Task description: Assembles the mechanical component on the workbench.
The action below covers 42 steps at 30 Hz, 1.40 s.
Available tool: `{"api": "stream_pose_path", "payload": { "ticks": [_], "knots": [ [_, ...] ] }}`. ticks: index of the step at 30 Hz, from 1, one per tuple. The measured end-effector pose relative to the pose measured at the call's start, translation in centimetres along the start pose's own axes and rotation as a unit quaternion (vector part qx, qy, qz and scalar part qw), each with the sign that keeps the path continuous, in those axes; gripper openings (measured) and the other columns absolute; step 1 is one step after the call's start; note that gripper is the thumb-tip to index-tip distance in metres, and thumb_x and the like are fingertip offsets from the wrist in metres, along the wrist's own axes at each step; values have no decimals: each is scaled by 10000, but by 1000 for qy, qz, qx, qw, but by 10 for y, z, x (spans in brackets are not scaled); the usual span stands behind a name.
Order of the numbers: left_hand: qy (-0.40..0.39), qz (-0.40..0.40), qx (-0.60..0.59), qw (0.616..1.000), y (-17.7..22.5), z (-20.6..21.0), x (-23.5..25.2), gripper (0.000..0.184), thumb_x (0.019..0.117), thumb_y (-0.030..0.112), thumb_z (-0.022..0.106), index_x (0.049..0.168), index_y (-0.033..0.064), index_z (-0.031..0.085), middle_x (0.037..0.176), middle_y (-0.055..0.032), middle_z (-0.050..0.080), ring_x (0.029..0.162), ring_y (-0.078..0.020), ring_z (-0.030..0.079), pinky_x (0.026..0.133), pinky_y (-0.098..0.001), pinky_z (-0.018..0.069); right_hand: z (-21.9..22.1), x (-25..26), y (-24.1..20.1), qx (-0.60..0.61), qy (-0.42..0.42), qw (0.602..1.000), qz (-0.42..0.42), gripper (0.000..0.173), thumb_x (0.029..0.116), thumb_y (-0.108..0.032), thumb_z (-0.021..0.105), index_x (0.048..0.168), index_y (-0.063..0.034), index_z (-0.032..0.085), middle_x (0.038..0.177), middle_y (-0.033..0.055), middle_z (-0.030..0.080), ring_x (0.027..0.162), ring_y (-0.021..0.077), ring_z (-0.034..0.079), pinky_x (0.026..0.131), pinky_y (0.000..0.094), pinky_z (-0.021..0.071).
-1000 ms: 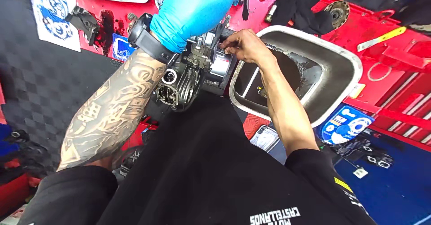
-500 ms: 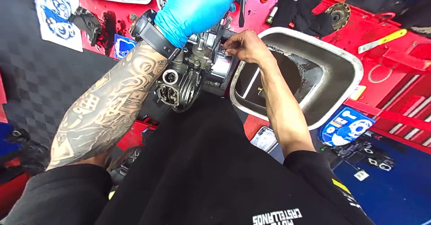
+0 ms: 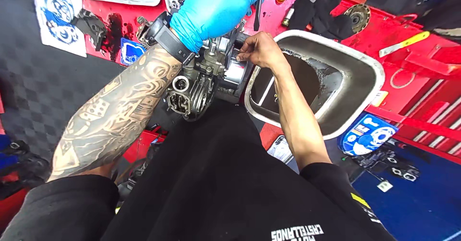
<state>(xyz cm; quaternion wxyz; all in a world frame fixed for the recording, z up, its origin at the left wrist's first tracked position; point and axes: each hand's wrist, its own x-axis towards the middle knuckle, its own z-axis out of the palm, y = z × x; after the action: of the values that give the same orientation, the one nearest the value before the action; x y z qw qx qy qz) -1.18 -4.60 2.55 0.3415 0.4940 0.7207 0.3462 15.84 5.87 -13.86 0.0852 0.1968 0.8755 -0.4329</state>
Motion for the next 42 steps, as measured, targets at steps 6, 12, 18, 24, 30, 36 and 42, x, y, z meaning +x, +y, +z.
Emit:
{"api": "stream_pose_path", "payload": {
  "ticks": [6,12,18,24,30,36,42],
  "knots": [
    [3,6,9,1000,0,5,2,193,1008,310,639,1010,183,784,844,106,737,741,18,694,685,-199,595,12,-4,12,73,33,996,-25,296,860,-365,811,1005,-111,763,907,24,742,851,152,696,851,446,562],
    [3,-3,26,1000,3,6,-2,206,1006,336,635,979,201,789,794,116,719,716,21,676,655,-209,569,25,-10,26,143,62,982,-108,222,951,-269,722,1063,-88,789,1014,56,753,913,110,694,880,333,566],
    [2,-3,13,1000,1,4,-5,205,1007,334,641,994,186,782,828,108,730,732,20,684,677,-201,585,20,-10,27,162,32,982,-90,198,959,-196,703,1106,-87,777,1024,38,765,892,74,705,865,312,581],
    [11,-5,18,1000,2,4,-11,201,1003,334,651,974,189,787,811,106,726,744,15,688,683,-215,582,12,-5,21,143,-7,986,-86,216,932,-154,717,1129,-73,752,1016,44,755,896,97,704,869,336,583],
    [2,5,20,1000,3,5,-11,213,1019,335,621,1008,195,781,856,114,733,777,24,689,725,-205,585,-4,2,-1,14,-44,997,-67,202,910,-140,710,1103,-140,768,1017,26,763,971,166,711,959,467,540],
    [5,8,29,1000,8,6,-12,206,1008,344,631,994,212,788,858,119,738,797,30,693,740,-208,583,-7,5,-3,-13,-58,996,-60,207,908,-139,710,1104,-177,768,1022,-3,760,984,157,707,960,464,548],
    [-2,10,15,1000,6,9,-11,219,1020,334,620,1019,194,787,889,107,749,819,12,709,767,-221,602,-6,2,-5,-18,-48,997,-50,186,917,-241,738,1067,-134,764,977,36,754,953,179,704,944,470,537]
  ]
}}
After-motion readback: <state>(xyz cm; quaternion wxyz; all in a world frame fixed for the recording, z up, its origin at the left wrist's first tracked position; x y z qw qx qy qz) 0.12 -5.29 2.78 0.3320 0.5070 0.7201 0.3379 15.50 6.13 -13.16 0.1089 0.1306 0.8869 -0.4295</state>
